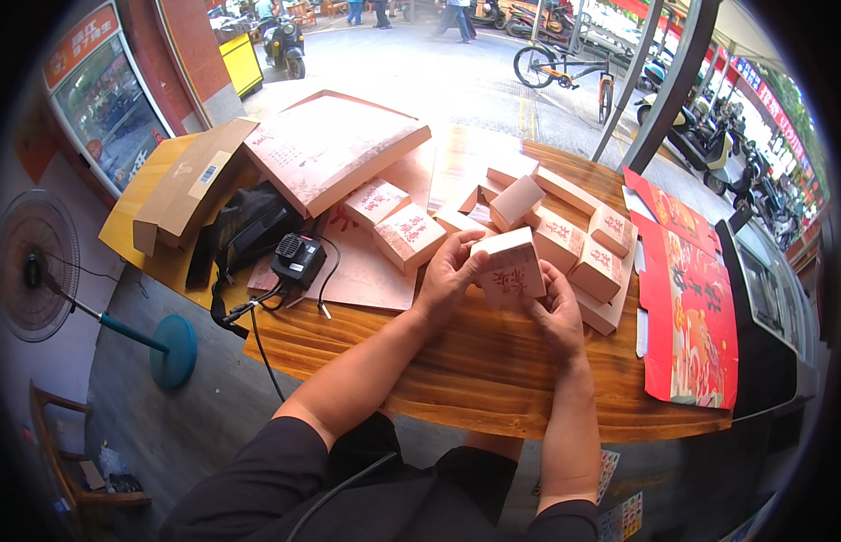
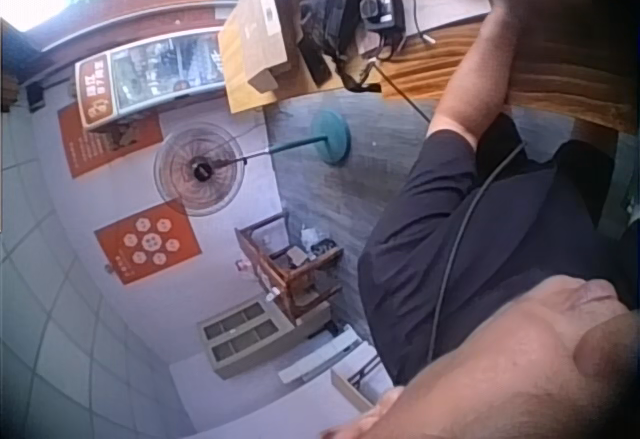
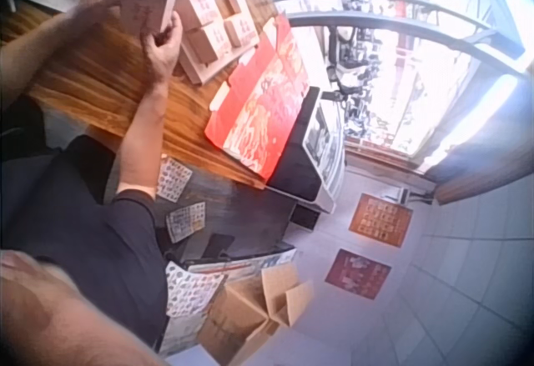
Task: The person assembles small paper boxes by hand on a wooden table, folding the precut cardboard sides and base into place.
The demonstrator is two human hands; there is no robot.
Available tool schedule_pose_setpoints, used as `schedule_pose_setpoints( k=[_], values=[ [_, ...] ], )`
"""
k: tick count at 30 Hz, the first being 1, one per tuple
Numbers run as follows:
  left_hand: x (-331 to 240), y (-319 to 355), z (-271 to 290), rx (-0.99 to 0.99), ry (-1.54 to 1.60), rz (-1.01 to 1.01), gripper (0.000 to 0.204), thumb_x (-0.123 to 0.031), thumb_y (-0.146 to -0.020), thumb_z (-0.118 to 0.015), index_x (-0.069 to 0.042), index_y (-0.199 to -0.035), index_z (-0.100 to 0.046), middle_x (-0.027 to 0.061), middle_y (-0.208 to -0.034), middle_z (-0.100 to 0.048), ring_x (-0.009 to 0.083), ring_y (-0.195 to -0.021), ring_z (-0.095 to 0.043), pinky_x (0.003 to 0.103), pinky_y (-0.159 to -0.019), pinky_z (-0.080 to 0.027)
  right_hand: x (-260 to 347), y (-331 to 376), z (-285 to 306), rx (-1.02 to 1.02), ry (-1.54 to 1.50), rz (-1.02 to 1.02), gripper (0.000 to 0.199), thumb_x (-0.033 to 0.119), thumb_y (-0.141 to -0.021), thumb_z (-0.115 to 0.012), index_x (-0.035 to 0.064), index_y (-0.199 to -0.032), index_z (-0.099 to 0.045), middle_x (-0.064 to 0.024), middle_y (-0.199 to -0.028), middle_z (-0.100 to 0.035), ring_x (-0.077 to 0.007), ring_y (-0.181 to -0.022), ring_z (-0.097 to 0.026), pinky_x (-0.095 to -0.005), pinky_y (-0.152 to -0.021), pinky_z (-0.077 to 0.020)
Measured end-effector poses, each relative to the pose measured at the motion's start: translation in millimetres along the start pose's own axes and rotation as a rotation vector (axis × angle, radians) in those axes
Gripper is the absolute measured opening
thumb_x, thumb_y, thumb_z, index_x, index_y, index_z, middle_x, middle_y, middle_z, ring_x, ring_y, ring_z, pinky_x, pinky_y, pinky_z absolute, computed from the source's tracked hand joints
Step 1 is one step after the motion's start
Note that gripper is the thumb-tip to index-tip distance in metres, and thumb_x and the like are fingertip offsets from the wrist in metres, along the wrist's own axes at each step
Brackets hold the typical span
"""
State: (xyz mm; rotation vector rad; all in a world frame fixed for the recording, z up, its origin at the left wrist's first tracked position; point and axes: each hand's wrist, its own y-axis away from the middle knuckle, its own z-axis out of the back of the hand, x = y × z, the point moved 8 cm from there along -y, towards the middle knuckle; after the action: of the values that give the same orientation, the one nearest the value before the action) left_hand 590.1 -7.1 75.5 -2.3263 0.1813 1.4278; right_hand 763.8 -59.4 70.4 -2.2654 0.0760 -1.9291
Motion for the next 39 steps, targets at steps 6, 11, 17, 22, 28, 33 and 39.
schedule_pose_setpoints(
  k=[6,11,17,22,28,33,39],
  values=[
    [3.2,0.1,-8.1,0.052,0.067,0.077,0.049,-0.030,-0.098,-0.061,-0.001,-0.135,-0.045,0.0130,-0.117,-0.062,0.0182,-0.103,-0.061,0.034,-0.088,-0.052,2.5,1.6,1.1,0.004,-0.031,-0.031,0.053,0.012,-0.091,-0.069,-0.0016,-0.137,-0.045,-0.0102,-0.125,-0.059,-0.0173,-0.115,-0.057,-0.0307,-0.101,-0.0447],
    [6.6,1.7,-16.4,0.161,0.054,0.138,0.057,-0.030,-0.096,-0.061,0.000,-0.140,-0.041,0.0135,-0.124,-0.060,0.0207,-0.116,-0.057,0.036,-0.101,-0.044,3.9,2.5,7.2,-0.039,-0.118,-0.015,0.046,0.011,-0.091,-0.066,-0.0017,-0.132,-0.049,-0.0095,-0.124,-0.060,-0.0168,-0.116,-0.055,-0.0310,-0.103,-0.0420],
    [8.0,3.3,-18.9,0.172,0.011,0.140,0.053,-0.031,-0.095,-0.062,0.000,-0.135,-0.046,0.0111,-0.122,-0.060,0.0177,-0.114,-0.056,0.034,-0.101,-0.043,3.1,2.3,5.1,0.010,-0.128,0.006,0.047,0.011,-0.091,-0.066,-0.0016,-0.132,-0.048,-0.0083,-0.123,-0.060,-0.0168,-0.116,-0.054,-0.0318,-0.103,-0.0424],
    [11.0,3.3,-17.2,0.169,0.003,0.150,0.049,-0.031,-0.095,-0.063,-0.001,-0.131,-0.047,0.0100,-0.120,-0.060,0.0168,-0.112,-0.056,0.033,-0.099,-0.045,1.8,2.3,7.3,0.011,-0.111,0.017,0.046,0.011,-0.090,-0.067,-0.0012,-0.130,-0.049,-0.0079,-0.121,-0.060,-0.0161,-0.114,-0.055,-0.0321,-0.101,-0.0445],
    [7.1,2.9,-14.7,0.140,-0.040,0.120,0.050,-0.031,-0.094,-0.064,-0.001,-0.131,-0.047,0.0102,-0.119,-0.061,0.0163,-0.111,-0.057,0.033,-0.098,-0.045,6.1,1.6,16.3,-0.137,-0.083,0.075,0.039,0.007,-0.088,-0.072,0.0002,-0.121,-0.052,-0.0079,-0.116,-0.062,-0.0147,-0.107,-0.058,-0.0289,-0.096,-0.0474],
    [9.2,0.9,-10.3,0.099,-0.047,0.096,0.052,-0.027,-0.094,-0.068,0.001,-0.131,-0.046,0.0105,-0.116,-0.062,0.0157,-0.107,-0.060,0.032,-0.095,-0.049,8.8,3.8,28.7,-0.295,-0.017,0.183,0.034,0.006,-0.087,-0.075,0.0009,-0.113,-0.053,-0.0077,-0.113,-0.064,-0.0136,-0.102,-0.060,-0.0264,-0.092,-0.0489],
    [12.3,-0.1,-1.7,-0.018,0.043,0.128,0.048,-0.030,-0.095,-0.066,0.000,-0.128,-0.049,0.0092,-0.113,-0.063,0.0138,-0.102,-0.061,0.031,-0.089,-0.051,19.6,6.2,7.3,-0.050,-0.140,0.235,0.042,0.006,-0.085,-0.076,0.0028,-0.121,-0.055,-0.0067,-0.119,-0.062,-0.0138,-0.110,-0.059,-0.0276,-0.091,-0.0489]
  ],
)
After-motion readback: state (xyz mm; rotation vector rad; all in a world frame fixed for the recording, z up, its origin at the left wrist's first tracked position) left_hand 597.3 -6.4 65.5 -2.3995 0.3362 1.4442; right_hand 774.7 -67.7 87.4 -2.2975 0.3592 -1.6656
